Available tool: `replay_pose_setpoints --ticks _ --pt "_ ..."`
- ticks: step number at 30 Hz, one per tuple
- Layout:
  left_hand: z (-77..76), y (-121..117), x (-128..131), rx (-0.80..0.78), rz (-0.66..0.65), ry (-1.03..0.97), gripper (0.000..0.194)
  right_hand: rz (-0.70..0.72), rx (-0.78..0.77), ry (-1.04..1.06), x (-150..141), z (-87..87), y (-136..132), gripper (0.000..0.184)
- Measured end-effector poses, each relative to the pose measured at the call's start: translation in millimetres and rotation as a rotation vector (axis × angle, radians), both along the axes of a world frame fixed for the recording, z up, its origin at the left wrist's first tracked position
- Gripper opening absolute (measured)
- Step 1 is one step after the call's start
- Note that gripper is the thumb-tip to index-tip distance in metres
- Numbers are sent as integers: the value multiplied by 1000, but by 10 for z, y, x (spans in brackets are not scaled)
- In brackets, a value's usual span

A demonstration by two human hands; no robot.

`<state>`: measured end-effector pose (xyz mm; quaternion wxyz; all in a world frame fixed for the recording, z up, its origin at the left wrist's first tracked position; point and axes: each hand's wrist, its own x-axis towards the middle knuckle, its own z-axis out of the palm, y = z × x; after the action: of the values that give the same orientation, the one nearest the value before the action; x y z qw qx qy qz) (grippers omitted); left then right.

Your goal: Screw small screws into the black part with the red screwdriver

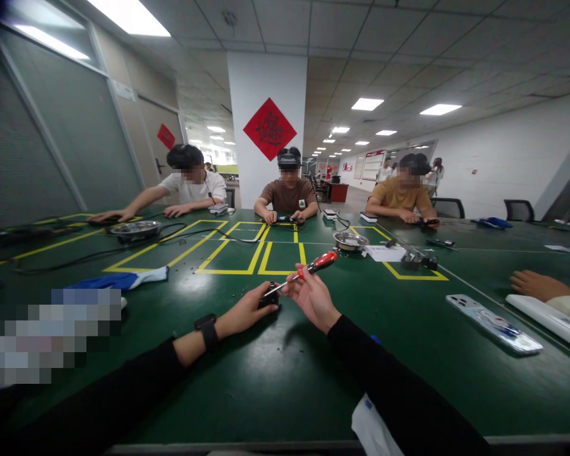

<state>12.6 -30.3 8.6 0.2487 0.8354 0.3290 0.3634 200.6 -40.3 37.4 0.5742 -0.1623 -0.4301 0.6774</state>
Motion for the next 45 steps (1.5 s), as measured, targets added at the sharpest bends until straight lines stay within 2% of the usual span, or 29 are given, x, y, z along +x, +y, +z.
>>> replay_pose_setpoints --ticks 4,8,13,18,33,45 --pt "-20 18 0 -21 0 1 32 -164 259 -133 -37 36 -77 21" --pt "-20 15 1 -16 -15 0 38 -321 441 -291 -56 64 -165 17" --pt "2 3 -7 -7 -8 11 36 -315 558 -436 -60 53 -197 18" --pt "17 -5 -5 -15 -4 15 33 -260 557 -486 -70 51 -214 20" --pt "9 -4 2 2 41 45 28 -298 535 -451 -81 66 -249 18" --pt "66 -26 14 -40 38 30 20 -311 485 -416 -99 43 -242 18"
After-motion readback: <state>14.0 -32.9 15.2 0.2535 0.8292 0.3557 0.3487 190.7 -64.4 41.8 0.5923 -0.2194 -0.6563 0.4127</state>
